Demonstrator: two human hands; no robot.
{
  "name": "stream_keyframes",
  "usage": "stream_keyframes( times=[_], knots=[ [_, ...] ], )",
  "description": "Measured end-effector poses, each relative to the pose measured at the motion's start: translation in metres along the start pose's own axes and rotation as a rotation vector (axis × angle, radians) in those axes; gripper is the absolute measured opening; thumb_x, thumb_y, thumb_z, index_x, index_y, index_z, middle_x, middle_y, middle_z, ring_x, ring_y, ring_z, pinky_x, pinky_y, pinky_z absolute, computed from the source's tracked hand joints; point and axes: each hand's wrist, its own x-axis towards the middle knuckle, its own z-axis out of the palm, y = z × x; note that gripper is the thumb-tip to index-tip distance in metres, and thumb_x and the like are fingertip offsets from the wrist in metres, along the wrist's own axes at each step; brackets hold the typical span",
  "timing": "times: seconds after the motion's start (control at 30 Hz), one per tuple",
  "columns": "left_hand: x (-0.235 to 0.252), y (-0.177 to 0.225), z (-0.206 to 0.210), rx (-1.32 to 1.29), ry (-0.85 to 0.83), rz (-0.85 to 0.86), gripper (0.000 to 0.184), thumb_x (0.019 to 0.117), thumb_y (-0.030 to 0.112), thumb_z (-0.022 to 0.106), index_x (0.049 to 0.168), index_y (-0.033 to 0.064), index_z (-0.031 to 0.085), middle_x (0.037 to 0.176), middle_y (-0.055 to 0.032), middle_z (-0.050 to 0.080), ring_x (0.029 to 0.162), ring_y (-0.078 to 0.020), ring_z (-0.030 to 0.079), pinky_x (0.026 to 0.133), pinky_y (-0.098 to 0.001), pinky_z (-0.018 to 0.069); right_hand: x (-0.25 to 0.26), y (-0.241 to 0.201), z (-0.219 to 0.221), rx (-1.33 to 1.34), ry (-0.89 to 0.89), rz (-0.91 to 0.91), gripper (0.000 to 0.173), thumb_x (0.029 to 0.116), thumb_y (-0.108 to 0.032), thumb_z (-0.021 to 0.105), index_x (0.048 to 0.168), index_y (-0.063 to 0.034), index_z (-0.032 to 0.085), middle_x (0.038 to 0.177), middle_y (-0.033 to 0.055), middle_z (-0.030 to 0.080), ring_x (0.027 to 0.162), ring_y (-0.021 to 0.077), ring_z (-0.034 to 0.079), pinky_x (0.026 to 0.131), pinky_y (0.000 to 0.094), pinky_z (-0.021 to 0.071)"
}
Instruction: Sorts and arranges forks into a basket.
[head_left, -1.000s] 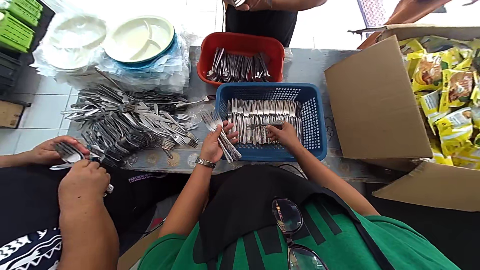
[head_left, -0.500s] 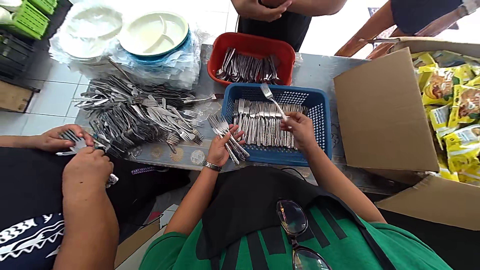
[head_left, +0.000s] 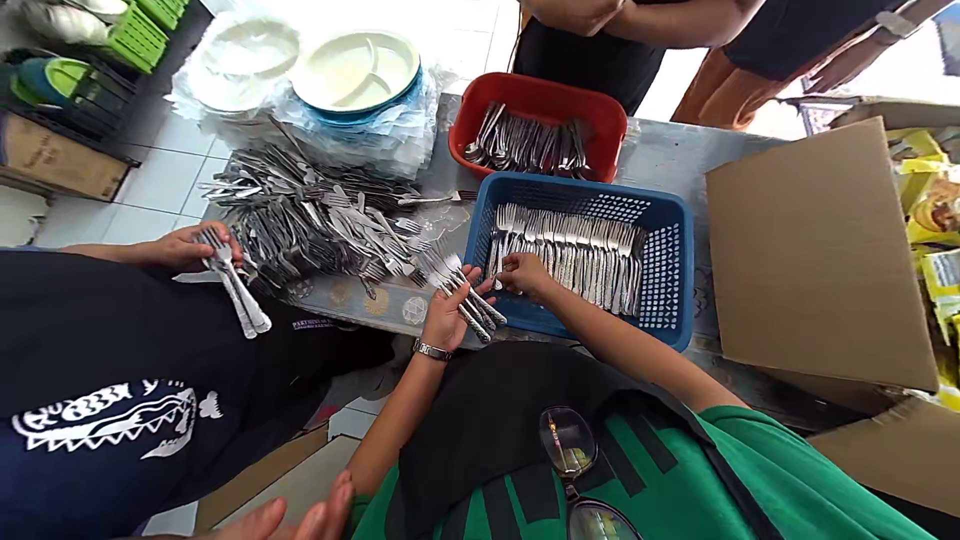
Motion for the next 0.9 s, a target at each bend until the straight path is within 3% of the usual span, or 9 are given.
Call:
stream_keyframes(
  times=[0.07, 0.13, 0.23, 0.43, 0.53, 0.63, 0.77, 0.83, 0.9],
  knots=[
    [0.021, -0.047, -0.059, -0.027, 0.214, -0.089, 0.030, 0.1084, -0.001, 0.040, 0.137, -0.0034, 0.050, 0.126, -0.0188, 0.069, 0.105, -0.0293, 0.074, 0.086, -0.0456, 0.0620, 0.014, 0.004, 0.004, -0.093, 0.038, -0.026, 0.049, 0.0910, 0.000, 0.074, 0.135, 0.0049, 0.055, 0.106, 0.0213, 0.069, 0.081, 0.0259, 0.069, 0.076, 0.0422, 0.0590],
    [0.028, -0.046, -0.058, -0.010, 0.400, -0.208, 0.029, 0.1080, 0.000, 0.042, 0.134, 0.0021, 0.055, 0.123, -0.0137, 0.071, 0.102, -0.0278, 0.074, 0.085, -0.0459, 0.0619, 0.024, 0.006, 0.007, -0.180, 0.074, -0.056, 0.055, 0.0888, -0.001, 0.076, 0.138, 0.0043, 0.053, 0.106, 0.0239, 0.070, 0.087, 0.0343, 0.071, 0.083, 0.0518, 0.0587],
    [0.028, -0.046, -0.051, 0.022, 0.408, -0.209, 0.031, 0.1077, -0.001, 0.042, 0.136, 0.0006, 0.054, 0.122, -0.0142, 0.070, 0.102, -0.0274, 0.074, 0.086, -0.0460, 0.0618, 0.028, 0.003, 0.007, -0.275, 0.108, -0.099, 0.048, 0.0914, -0.004, 0.073, 0.135, 0.0046, 0.056, 0.106, 0.0244, 0.072, 0.094, 0.0382, 0.072, 0.089, 0.0564, 0.0564],
    [0.034, -0.050, -0.043, 0.124, 0.409, -0.208, 0.032, 0.1041, -0.002, 0.052, 0.136, -0.0034, 0.055, 0.100, -0.0124, 0.069, 0.082, -0.0224, 0.072, 0.079, -0.0420, 0.0629, 0.018, -0.006, 0.003, -0.317, 0.144, -0.188, 0.044, 0.0970, -0.008, 0.067, 0.138, 0.0051, 0.058, 0.109, 0.0234, 0.073, 0.100, 0.0385, 0.071, 0.095, 0.0569, 0.0535],
    [0.043, -0.050, -0.040, 0.183, 0.439, -0.209, 0.024, 0.1022, -0.001, 0.057, 0.127, -0.0026, 0.058, 0.096, -0.0101, 0.072, 0.078, -0.0175, 0.072, 0.071, -0.0331, 0.0612, -0.005, -0.011, -0.004, -0.177, 0.138, -0.255, 0.031, 0.1063, -0.018, 0.058, 0.128, 0.0030, 0.064, 0.104, 0.0185, 0.072, 0.086, 0.0283, 0.070, 0.083, 0.0474, 0.0570],
    [0.051, -0.055, -0.038, 0.202, 0.439, -0.220, 0.025, 0.1020, 0.000, 0.058, 0.126, -0.0004, 0.062, 0.099, -0.0091, 0.071, 0.078, -0.0146, 0.069, 0.067, -0.0293, 0.0589, -0.039, -0.011, -0.009, -0.066, -0.005, -0.331, 0.032, 0.1087, -0.026, 0.054, 0.115, 0.0022, 0.069, 0.092, 0.0110, 0.073, 0.067, 0.0131, 0.060, 0.064, 0.0323, 0.0515],
    [0.059, -0.063, -0.033, 0.285, 0.414, -0.239, 0.026, 0.1003, 0.000, 0.061, 0.126, -0.0031, 0.062, 0.101, -0.0113, 0.071, 0.079, -0.0150, 0.068, 0.070, -0.0303, 0.0581, -0.052, -0.003, -0.012, -0.044, -0.019, -0.338, 0.019, 0.0975, -0.012, 0.071, 0.109, 0.0037, 0.071, 0.096, 0.0132, 0.072, 0.080, 0.0171, 0.067, 0.077, 0.0367, 0.0571],
    [0.061, -0.064, -0.026, 0.338, 0.396, -0.239, 0.024, 0.0995, -0.001, 0.062, 0.123, -0.0067, 0.062, 0.100, -0.0118, 0.071, 0.081, -0.0150, 0.068, 0.073, -0.0308, 0.0590, -0.052, -0.004, -0.015, 0.054, 0.013, -0.299, 0.020, 0.0967, -0.009, 0.071, 0.111, 0.0044, 0.070, 0.097, 0.0108, 0.072, 0.081, 0.0120, 0.067, 0.077, 0.0302, 0.0567],
    [0.063, -0.061, -0.017, 0.378, 0.377, -0.254, 0.023, 0.1004, 0.000, 0.061, 0.122, -0.0075, 0.061, 0.098, -0.0119, 0.071, 0.078, -0.0152, 0.069, 0.072, -0.0316, 0.0606, -0.055, -0.010, -0.018, 0.181, 0.036, -0.272, 0.017, 0.0976, -0.008, 0.069, 0.109, 0.0049, 0.069, 0.093, 0.0074, 0.070, 0.075, 0.0065, 0.064, 0.071, 0.0232, 0.0547]
  ],
)
